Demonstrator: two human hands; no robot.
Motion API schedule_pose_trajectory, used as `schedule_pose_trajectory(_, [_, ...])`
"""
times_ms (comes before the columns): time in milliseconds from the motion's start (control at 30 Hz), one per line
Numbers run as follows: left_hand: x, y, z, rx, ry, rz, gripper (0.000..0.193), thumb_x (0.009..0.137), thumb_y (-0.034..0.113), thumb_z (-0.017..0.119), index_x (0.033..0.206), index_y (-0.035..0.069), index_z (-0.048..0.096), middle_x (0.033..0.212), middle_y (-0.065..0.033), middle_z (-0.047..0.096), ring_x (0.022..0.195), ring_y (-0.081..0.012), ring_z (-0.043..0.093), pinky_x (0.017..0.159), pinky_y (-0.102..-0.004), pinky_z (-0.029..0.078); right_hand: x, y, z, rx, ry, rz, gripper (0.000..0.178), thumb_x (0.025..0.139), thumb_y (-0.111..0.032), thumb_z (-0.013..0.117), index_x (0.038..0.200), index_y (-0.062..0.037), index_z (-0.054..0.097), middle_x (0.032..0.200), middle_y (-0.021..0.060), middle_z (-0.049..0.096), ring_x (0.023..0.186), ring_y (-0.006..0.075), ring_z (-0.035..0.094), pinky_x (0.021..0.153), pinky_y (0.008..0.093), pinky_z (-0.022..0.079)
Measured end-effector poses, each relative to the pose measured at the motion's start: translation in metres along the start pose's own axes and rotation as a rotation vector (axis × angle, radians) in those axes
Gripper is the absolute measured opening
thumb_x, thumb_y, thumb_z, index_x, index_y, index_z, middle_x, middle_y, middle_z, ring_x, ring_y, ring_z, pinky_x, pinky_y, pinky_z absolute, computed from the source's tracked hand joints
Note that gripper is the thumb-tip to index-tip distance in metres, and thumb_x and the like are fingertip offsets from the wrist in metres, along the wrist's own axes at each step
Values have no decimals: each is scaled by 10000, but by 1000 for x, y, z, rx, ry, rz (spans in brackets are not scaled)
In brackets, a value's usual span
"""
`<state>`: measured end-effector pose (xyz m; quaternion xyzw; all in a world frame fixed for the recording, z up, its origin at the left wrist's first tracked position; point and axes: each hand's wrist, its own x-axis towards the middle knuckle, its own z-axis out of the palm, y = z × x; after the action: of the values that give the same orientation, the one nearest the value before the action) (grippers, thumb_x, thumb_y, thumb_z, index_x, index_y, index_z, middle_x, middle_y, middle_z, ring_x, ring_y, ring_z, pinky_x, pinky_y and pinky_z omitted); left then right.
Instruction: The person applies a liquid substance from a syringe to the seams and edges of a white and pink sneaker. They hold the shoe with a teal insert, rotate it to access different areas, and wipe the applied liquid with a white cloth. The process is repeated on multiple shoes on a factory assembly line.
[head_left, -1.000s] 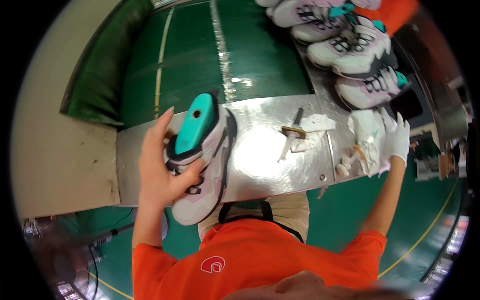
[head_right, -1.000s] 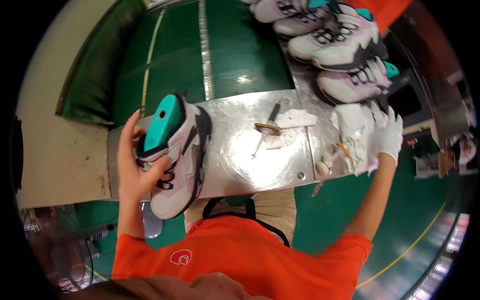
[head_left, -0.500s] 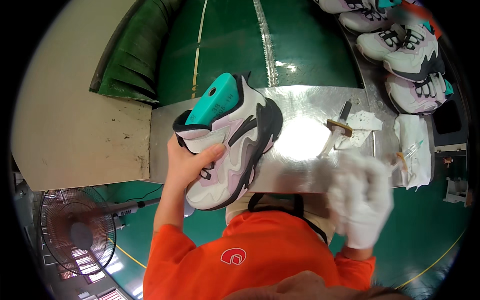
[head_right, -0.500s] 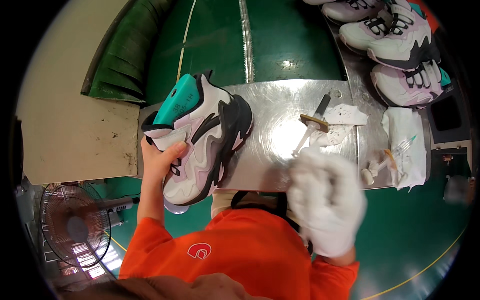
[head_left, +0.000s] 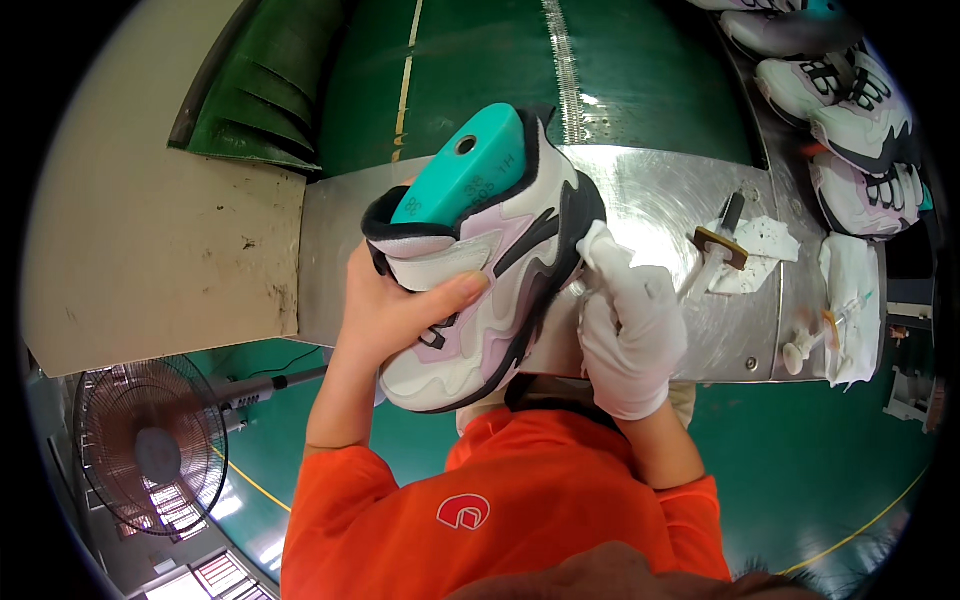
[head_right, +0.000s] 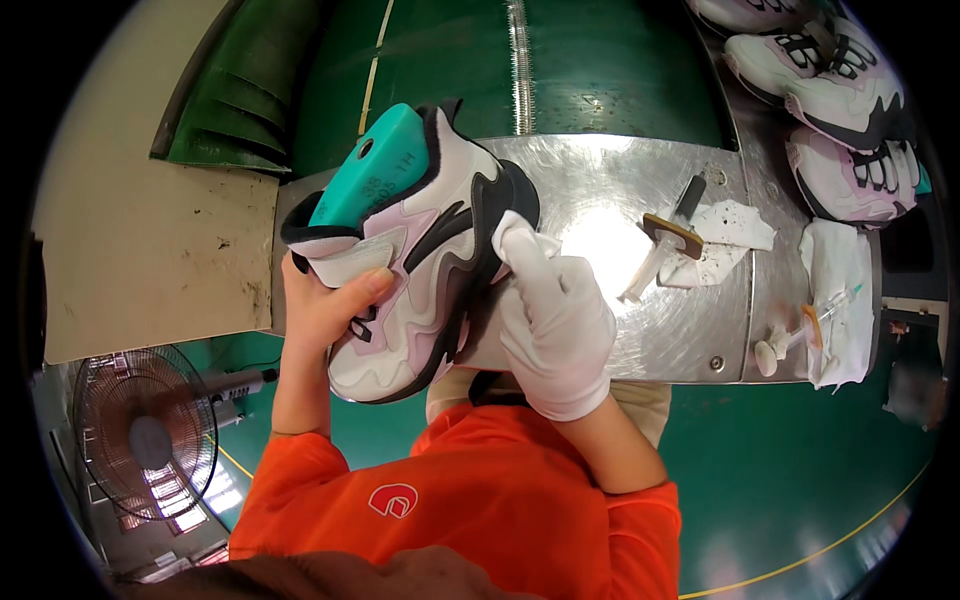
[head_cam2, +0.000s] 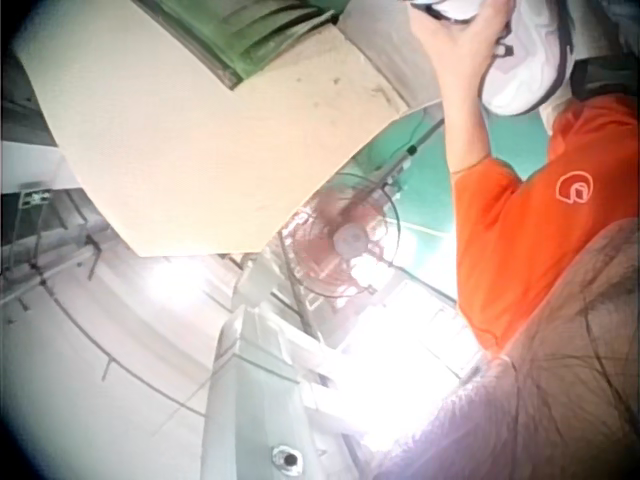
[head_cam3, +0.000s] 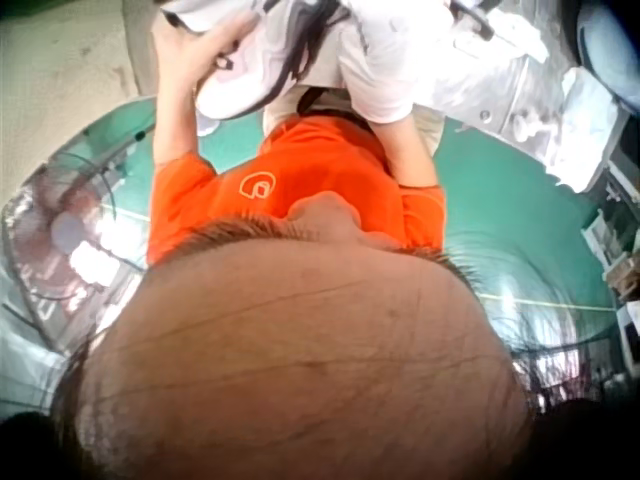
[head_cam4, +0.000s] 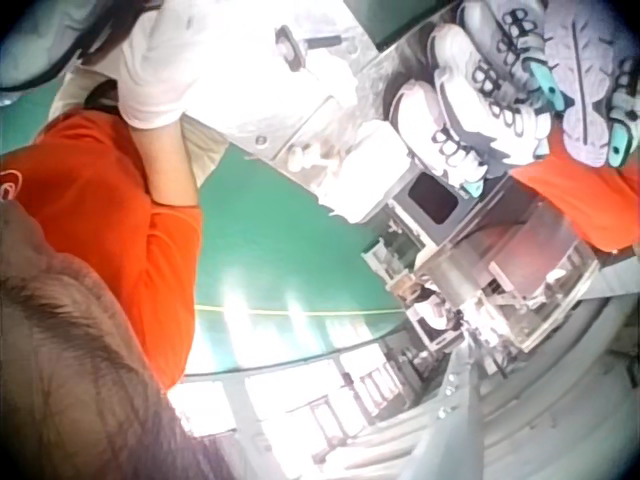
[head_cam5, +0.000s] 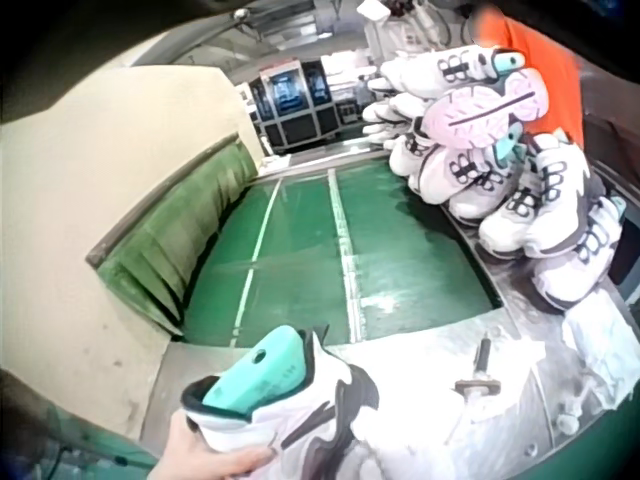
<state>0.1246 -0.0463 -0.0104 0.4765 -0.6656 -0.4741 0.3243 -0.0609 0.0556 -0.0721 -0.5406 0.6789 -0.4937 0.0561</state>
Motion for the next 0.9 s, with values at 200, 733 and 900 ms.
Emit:
schedule_pose_trajectory(200, [1, 0, 2, -25, -11, 15, 546, 681, 136, 848, 1139, -25, 599, 999, -91, 677, 849, -162, 650, 757, -310, 543, -2, 5, 4, -46, -26, -123, 544, 722, 39, 618, 1242, -118, 639, 1017, 65, 676, 701, 225, 556, 621, 327, 470])
schedule_pose_trajectory(733, [1, 4, 0, -28, -16, -49, 582, 670, 178, 870, 1140, -22, 592, 956, -77, 680, 801, -135, 644, 713, -286, 536, -13, 19, -7, -49, -14, 69, 210, 725, 2, 637, 880, -140, 637, 823, 40, 557, 681, 235, 561, 594, 364, 468])
schedule_pose_trajectory(900, [0, 2, -1, 4, -2, -77, 574, 681, 154, 863, 1150, -17, 581, 978, -91, 683, 811, -134, 652, 723, -291, 544, -13, 20, -5, -9, 31, 134, 142, 733, -13, 620, 812, -130, 606, 796, 65, 534, 688, 250, 573, 586, 391, 471])
